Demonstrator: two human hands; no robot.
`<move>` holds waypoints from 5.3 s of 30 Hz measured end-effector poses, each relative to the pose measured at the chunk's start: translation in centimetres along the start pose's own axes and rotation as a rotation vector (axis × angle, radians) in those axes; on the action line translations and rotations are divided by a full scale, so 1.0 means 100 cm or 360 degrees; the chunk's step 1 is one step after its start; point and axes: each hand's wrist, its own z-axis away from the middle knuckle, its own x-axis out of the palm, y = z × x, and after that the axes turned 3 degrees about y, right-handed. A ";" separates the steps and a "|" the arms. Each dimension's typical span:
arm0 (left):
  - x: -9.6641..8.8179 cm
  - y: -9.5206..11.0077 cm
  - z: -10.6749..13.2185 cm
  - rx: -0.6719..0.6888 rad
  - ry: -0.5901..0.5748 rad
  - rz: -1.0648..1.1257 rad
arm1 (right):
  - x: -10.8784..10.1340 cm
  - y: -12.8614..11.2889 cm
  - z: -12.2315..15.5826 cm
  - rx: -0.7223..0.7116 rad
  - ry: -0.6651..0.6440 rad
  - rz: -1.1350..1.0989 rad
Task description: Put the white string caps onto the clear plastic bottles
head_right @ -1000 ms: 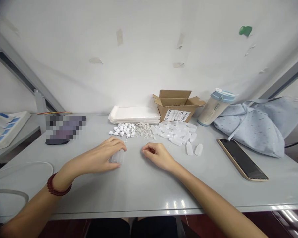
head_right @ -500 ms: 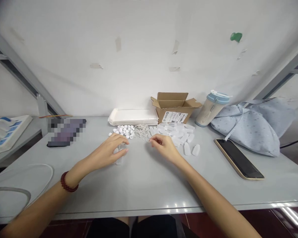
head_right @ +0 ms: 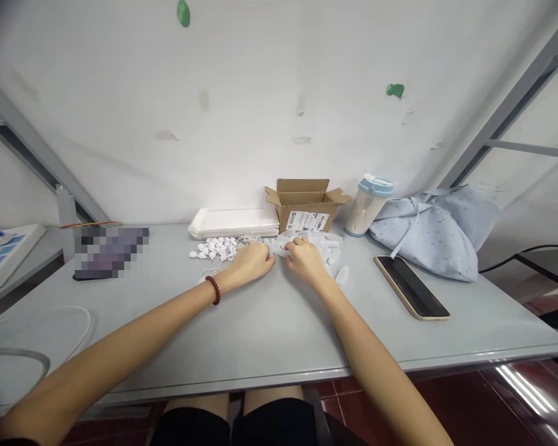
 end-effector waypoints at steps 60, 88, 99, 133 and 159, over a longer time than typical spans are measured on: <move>-0.030 -0.037 0.091 0.0928 0.0878 0.0147 | -0.003 -0.061 0.033 0.0296 -0.0161 -0.2354; -0.029 -0.031 0.091 0.0623 0.0580 -0.0083 | -0.009 -0.074 0.035 0.0401 -0.0253 -0.2289; -0.033 -0.032 0.091 0.0541 0.0466 0.0017 | -0.005 -0.074 0.034 0.0439 -0.0309 -0.2237; -0.064 -0.054 0.099 0.0244 -0.0287 -0.0079 | -0.010 -0.073 0.040 -0.0418 -0.0732 -0.1682; -0.064 -0.055 0.099 0.0252 -0.0427 -0.0001 | -0.013 -0.073 0.041 -0.0431 -0.0778 -0.1677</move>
